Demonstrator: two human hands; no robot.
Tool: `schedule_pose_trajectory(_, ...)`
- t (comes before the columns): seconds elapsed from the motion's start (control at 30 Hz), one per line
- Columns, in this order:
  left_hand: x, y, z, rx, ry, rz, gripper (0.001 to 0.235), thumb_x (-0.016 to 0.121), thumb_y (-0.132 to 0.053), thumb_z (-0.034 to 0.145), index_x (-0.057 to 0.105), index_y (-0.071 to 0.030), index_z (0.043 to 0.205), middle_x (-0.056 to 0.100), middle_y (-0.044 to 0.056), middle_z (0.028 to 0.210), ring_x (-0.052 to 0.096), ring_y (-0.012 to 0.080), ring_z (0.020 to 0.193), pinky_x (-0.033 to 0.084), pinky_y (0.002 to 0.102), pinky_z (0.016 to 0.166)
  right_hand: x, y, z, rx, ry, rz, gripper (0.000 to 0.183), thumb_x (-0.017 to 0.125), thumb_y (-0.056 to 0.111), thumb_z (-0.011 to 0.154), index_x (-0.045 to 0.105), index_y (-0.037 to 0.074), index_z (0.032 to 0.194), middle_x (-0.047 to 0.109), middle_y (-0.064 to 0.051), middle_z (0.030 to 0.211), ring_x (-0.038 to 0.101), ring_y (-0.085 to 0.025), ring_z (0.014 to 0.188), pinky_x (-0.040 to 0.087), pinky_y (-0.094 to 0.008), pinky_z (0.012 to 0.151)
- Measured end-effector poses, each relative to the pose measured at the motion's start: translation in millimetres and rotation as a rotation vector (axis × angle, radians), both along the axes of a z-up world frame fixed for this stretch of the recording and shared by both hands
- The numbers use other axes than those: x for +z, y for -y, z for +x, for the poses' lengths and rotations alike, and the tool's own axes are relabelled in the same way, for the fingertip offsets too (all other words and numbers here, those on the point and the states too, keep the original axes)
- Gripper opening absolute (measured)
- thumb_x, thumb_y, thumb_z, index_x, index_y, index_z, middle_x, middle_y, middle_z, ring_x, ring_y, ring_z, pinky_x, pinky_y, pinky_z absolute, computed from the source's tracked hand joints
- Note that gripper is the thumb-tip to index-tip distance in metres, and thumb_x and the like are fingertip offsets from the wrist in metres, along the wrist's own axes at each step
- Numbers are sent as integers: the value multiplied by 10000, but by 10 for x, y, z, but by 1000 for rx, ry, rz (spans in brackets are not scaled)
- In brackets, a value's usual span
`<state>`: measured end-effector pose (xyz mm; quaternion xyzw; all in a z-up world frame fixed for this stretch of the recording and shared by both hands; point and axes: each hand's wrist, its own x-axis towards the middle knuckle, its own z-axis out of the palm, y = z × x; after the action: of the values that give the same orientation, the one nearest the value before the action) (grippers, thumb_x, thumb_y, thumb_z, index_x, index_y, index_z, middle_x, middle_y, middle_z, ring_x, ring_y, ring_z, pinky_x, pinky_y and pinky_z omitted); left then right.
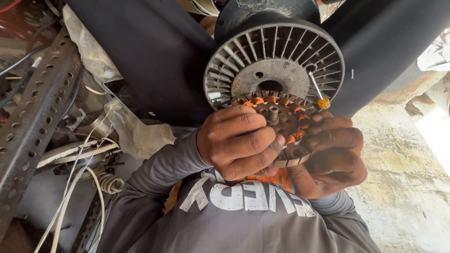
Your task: The person works on a fan motor coil, trimming wires with shears and adjusting the copper windings by hand while seated.
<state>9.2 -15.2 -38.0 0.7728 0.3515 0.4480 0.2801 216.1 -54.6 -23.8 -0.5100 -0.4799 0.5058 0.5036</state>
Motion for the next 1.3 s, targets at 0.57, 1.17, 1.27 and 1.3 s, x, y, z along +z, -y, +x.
schedule_pose_trajectory(0.57,200,498,25,168,196,-384,432,661,-229,946,524,60,1236,588,218,1142,653,320,970,573,422,838,495,-161,-218,123,634,193,512,780,338,789,655,-72,1069,642,-254,1146,672,-372,1067,549,-410,955)
schedule_pose_trajectory(1.17,363,23,-186,143,66,-273,325,730,-84,974,609,-6,1265,648,120,1327,634,334,1274,503,415,1098,175,-148,39,-120,-63,4,251,697,187,1016,665,-26,1145,645,-103,996,583,-132,822,474,-264,740)
schedule_pose_trajectory(1.27,322,23,-182,147,80,-285,236,722,-79,992,653,-16,1209,657,99,1317,653,315,1256,517,408,1091,-105,-143,149,-132,-384,-154,212,652,201,1126,590,1,1154,596,-58,817,534,-98,646,417,-225,556)
schedule_pose_trajectory(1.3,309,61,-182,147,83,-292,228,719,-76,994,657,-7,1202,656,103,1316,653,317,1251,514,416,1095,-167,-102,145,-108,-379,-133,211,635,204,1116,555,27,1200,592,-48,839,538,-99,644,415,-222,534)
